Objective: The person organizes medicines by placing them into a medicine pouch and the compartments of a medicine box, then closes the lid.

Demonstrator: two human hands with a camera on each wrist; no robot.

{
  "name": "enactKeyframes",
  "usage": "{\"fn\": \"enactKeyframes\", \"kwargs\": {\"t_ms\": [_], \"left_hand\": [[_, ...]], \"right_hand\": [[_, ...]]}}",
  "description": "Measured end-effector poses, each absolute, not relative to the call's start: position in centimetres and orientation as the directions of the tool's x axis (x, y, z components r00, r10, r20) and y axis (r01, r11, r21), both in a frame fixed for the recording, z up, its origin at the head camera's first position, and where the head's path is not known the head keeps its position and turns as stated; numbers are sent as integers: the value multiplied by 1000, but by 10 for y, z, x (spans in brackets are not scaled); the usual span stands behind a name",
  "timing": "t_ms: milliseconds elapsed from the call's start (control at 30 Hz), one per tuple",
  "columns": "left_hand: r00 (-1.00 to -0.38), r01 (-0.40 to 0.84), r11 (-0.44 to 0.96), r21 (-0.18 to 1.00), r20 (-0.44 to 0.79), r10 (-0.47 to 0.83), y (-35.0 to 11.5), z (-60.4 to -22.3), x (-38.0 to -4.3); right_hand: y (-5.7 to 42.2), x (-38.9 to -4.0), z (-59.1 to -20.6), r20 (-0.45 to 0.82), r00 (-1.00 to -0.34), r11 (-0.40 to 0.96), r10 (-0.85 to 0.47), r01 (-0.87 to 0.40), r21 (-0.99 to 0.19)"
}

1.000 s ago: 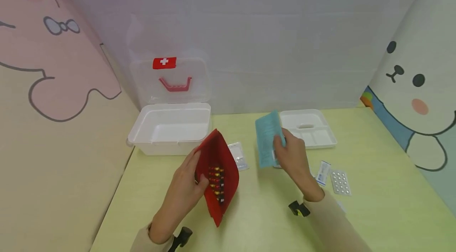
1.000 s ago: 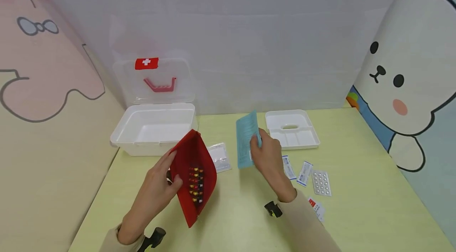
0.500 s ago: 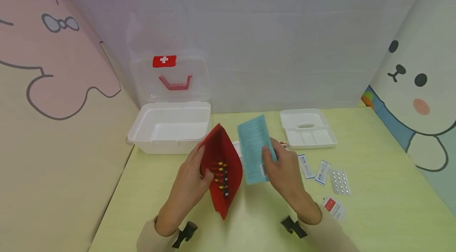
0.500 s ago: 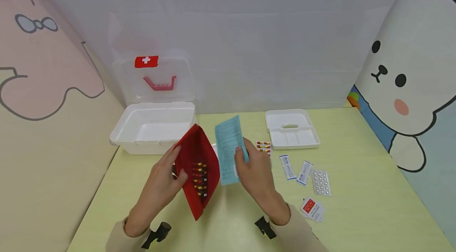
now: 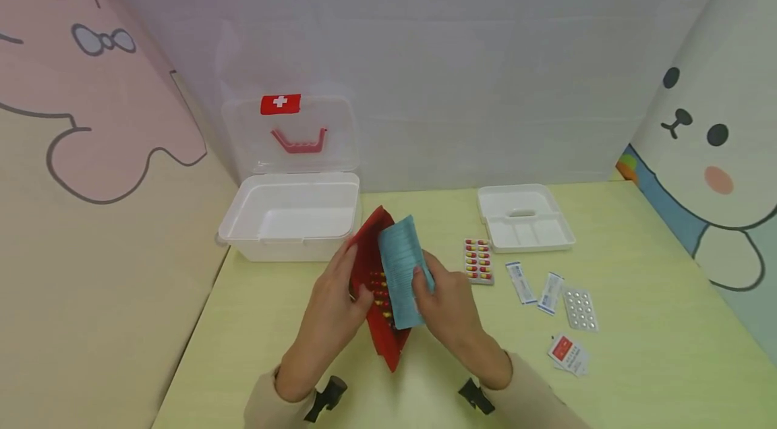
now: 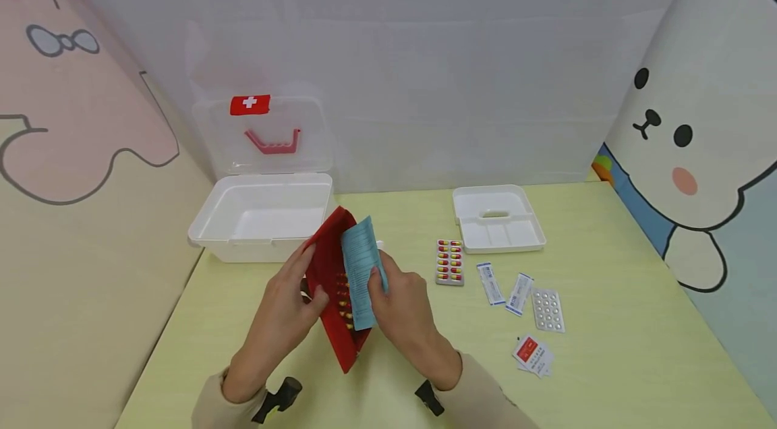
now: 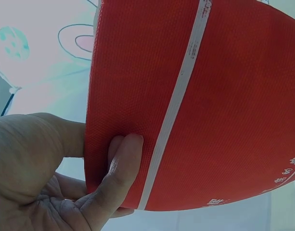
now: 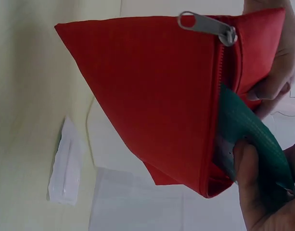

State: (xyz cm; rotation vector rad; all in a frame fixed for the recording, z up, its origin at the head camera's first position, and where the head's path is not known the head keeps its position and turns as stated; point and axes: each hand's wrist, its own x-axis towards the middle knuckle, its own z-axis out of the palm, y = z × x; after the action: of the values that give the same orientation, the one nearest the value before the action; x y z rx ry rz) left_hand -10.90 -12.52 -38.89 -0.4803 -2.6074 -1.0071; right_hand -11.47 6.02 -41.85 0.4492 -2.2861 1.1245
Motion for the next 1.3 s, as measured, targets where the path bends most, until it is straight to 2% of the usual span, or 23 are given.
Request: {"fn": "enactKeyframes", "kwargs": {"t_ms": [400,633,1100,1300], "left_hand": [[-865,466,687,557,450,222,-116,-388,-107],[-880,449,693,564,414,233,-113,-386,-105],[-901,418,689,593,367,230,-112,-386,-101],[-887,442,674,592,398,233,-114,-389,-100]], "right_hand": [[43,-120,-433,584,-807,697,-86,-467,-544],[42,-121,-433,394,-905,704,-162,-386,-596],[45,-120,-433,247,-916,742,-316,-401,-537],[46,-117,-432,338,-898,760,-281,-423,-492]]}}
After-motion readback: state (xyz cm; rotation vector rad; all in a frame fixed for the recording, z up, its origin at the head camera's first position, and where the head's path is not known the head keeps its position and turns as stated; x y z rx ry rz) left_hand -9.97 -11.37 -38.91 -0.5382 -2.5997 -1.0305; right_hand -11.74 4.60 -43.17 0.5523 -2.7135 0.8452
